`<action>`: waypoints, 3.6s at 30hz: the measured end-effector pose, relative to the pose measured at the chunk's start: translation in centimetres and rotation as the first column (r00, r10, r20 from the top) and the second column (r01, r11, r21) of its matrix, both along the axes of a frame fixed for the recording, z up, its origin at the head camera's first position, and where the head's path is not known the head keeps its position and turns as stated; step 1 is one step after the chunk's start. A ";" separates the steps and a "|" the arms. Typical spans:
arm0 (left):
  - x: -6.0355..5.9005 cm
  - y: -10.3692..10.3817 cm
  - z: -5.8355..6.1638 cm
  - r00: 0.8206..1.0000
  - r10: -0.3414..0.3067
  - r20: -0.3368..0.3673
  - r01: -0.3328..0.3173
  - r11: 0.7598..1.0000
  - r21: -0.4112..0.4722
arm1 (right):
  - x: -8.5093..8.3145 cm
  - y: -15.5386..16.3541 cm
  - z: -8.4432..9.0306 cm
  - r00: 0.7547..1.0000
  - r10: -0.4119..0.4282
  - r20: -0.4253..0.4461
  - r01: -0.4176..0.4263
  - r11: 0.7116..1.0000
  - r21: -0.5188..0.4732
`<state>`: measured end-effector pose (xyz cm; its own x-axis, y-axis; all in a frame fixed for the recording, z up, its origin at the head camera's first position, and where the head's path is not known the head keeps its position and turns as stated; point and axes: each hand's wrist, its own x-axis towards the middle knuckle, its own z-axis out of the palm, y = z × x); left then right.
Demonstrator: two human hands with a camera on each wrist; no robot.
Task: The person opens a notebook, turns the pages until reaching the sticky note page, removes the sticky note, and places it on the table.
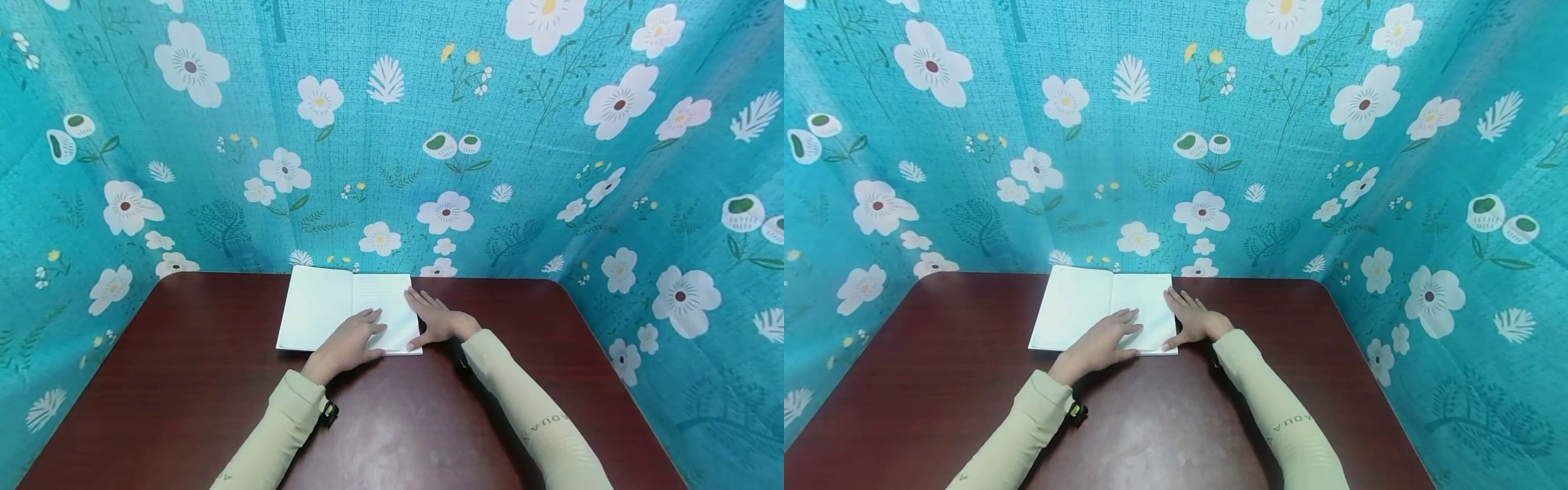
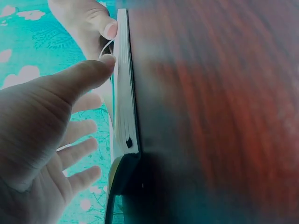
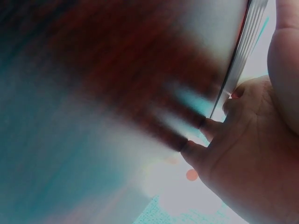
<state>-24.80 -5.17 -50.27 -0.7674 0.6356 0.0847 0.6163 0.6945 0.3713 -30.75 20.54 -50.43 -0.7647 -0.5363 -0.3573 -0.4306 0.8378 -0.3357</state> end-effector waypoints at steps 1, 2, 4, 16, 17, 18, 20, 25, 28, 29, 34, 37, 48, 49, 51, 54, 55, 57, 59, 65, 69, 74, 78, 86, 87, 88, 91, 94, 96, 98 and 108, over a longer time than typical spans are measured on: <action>0.0 0.0 -0.1 1.000 -0.005 -0.020 0.005 1.000 -0.001 | 0.0 0.0 0.0 1.000 -0.001 0.001 0.001 1.000 -0.002; -0.1 0.0 -0.1 0.999 -0.006 -0.036 0.006 1.000 -0.003 | 0.0 0.0 0.1 1.000 -0.002 0.002 0.002 1.000 -0.003; -0.1 0.0 -0.2 0.997 -0.012 -0.073 0.012 1.000 -0.002 | 0.0 0.0 0.1 1.000 -0.004 0.003 0.004 1.000 -0.003; 0.0 -0.4 -0.2 0.979 -0.041 -0.200 0.043 0.999 0.004 | 0.1 0.2 0.1 1.000 -0.012 0.005 0.012 1.000 0.000; 0.0 -0.4 -0.2 0.978 -0.042 -0.207 0.044 0.999 0.003 | 0.1 0.2 0.1 1.000 -0.012 0.006 0.012 1.000 0.001; 0.1 -0.4 -0.1 0.975 -0.045 -0.217 0.046 0.999 0.001 | 0.1 0.2 0.1 1.000 -0.013 0.006 0.013 1.000 0.000; 0.1 -0.4 0.0 0.969 -0.051 -0.243 0.054 0.999 0.005 | 0.0 0.2 0.1 1.000 -0.014 0.007 0.014 1.000 0.002; 0.2 -0.3 0.0 0.945 -0.040 -0.325 0.043 0.999 0.002 | 0.0 0.3 0.1 1.000 -0.010 0.001 0.010 1.000 0.007; 0.2 -0.2 0.0 0.930 -0.017 -0.366 0.016 1.000 -0.008 | 0.0 0.4 0.1 1.000 -0.004 -0.006 0.004 1.000 -0.007; 0.3 -0.2 0.0 0.926 -0.010 -0.378 0.006 1.000 -0.012 | 0.0 0.4 0.2 1.000 -0.004 -0.007 0.004 1.000 -0.011; 0.6 -0.4 0.1 0.909 0.041 -0.415 -0.051 0.999 -0.013 | 0.1 0.6 0.3 1.000 0.004 -0.017 -0.004 1.000 -0.025; 0.9 -0.6 0.3 0.908 0.080 -0.412 -0.081 0.997 0.016 | -0.1 0.7 0.3 1.000 -0.002 -0.017 0.002 0.999 -0.033; 1.4 -1.0 0.3 0.911 0.174 -0.373 -0.128 0.981 0.144 | -0.2 1.2 0.0 0.999 -0.033 0.005 0.033 0.997 -0.073; 1.4 -1.0 0.4 0.913 0.181 -0.366 -0.133 0.979 0.152 | -0.1 1.2 0.0 1.000 -0.031 0.003 0.031 0.996 -0.079; 1.5 -1.1 0.5 0.916 0.194 -0.352 -0.143 0.976 0.167 | -0.2 1.3 0.1 1.000 -0.021 -0.004 0.021 0.997 -0.080; 1.6 -1.2 0.6 0.915 0.212 -0.344 -0.153 0.970 0.190 | -0.3 1.2 0.1 1.000 0.001 -0.019 -0.003 0.996 -0.084; 1.6 -1.2 0.6 0.912 0.218 -0.347 -0.155 0.967 0.200 | -0.4 1.2 0.0 1.000 0.007 -0.023 -0.009 0.996 -0.089; 1.5 -1.3 0.7 0.905 0.228 -0.360 -0.154 0.962 0.224 | -0.6 1.1 -0.1 0.999 0.018 -0.032 -0.021 0.995 -0.093; 1.5 -1.3 0.9 0.895 0.239 -0.377 -0.147 0.956 0.255 | -0.7 1.1 -0.3 0.999 0.025 -0.040 -0.029 0.995 -0.093; 1.5 -1.5 1.4 0.861 0.281 -0.423 -0.124 0.924 0.363 | -0.9 0.7 -0.4 1.000 0.024 -0.013 -0.024 0.996 -0.083; 1.2 -1.7 2.0 0.847 0.310 -0.432 -0.129 0.908 0.399 | -1.0 0.5 -0.1 1.000 0.024 0.006 -0.023 0.996 -0.087; 0.5 -1.8 3.0 0.844 0.329 -0.423 -0.150 0.903 0.403 | -0.9 0.4 0.1 1.000 0.030 0.007 -0.029 0.998 -0.057; 0.0 -1.5 4.0 0.843 0.336 -0.421 -0.152 0.898 0.413 | -0.8 0.4 0.1 1.000 0.026 0.013 -0.025 0.998 -0.059; -0.1 -1.4 5.5 0.819 0.352 -0.453 -0.147 0.892 0.429 | -0.8 0.3 0.1 0.999 0.032 0.011 -0.031 0.997 -0.064; 0.0 -1.5 5.6 0.815 0.356 -0.456 -0.149 0.891 0.428 | -0.8 0.3 0.0 0.999 0.031 0.011 -0.030 0.998 -0.061; 0.2 -1.6 5.7 0.813 0.359 -0.459 -0.152 0.891 0.428 | -0.8 0.3 0.0 0.999 0.030 0.012 -0.029 0.998 -0.058; 0.6 -2.1 6.0 0.801 0.367 -0.473 -0.155 0.890 0.429 | -0.9 0.4 -0.2 1.000 0.027 0.015 -0.027 0.998 -0.055; 1.2 -2.6 6.2 0.793 0.374 -0.482 -0.163 0.891 0.424 | -0.9 0.5 -0.2 0.999 0.029 0.014 -0.028 0.998 -0.059; 1.6 -3.0 6.3 0.787 0.376 -0.489 -0.165 0.892 0.420 | -0.9 0.5 -0.4 0.999 0.029 0.012 -0.029 0.998 -0.057; 1.9 -3.3 6.5 0.783 0.379 -0.494 -0.173 0.895 0.412 | -0.9 0.5 -0.3 1.000 0.028 0.013 -0.027 0.998 -0.059; 3.7 -4.4 6.9 0.726 0.373 -0.578 -0.192 0.916 0.351 | -0.6 0.4 0.1 1.000 0.025 0.013 -0.024 0.996 -0.083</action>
<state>-21.08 -9.54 -43.38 -0.6225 0.2839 0.7293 0.5595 0.8130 0.1610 -31.37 20.92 -50.35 -0.7462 -0.5829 -0.3217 -0.4456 0.7962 -0.4092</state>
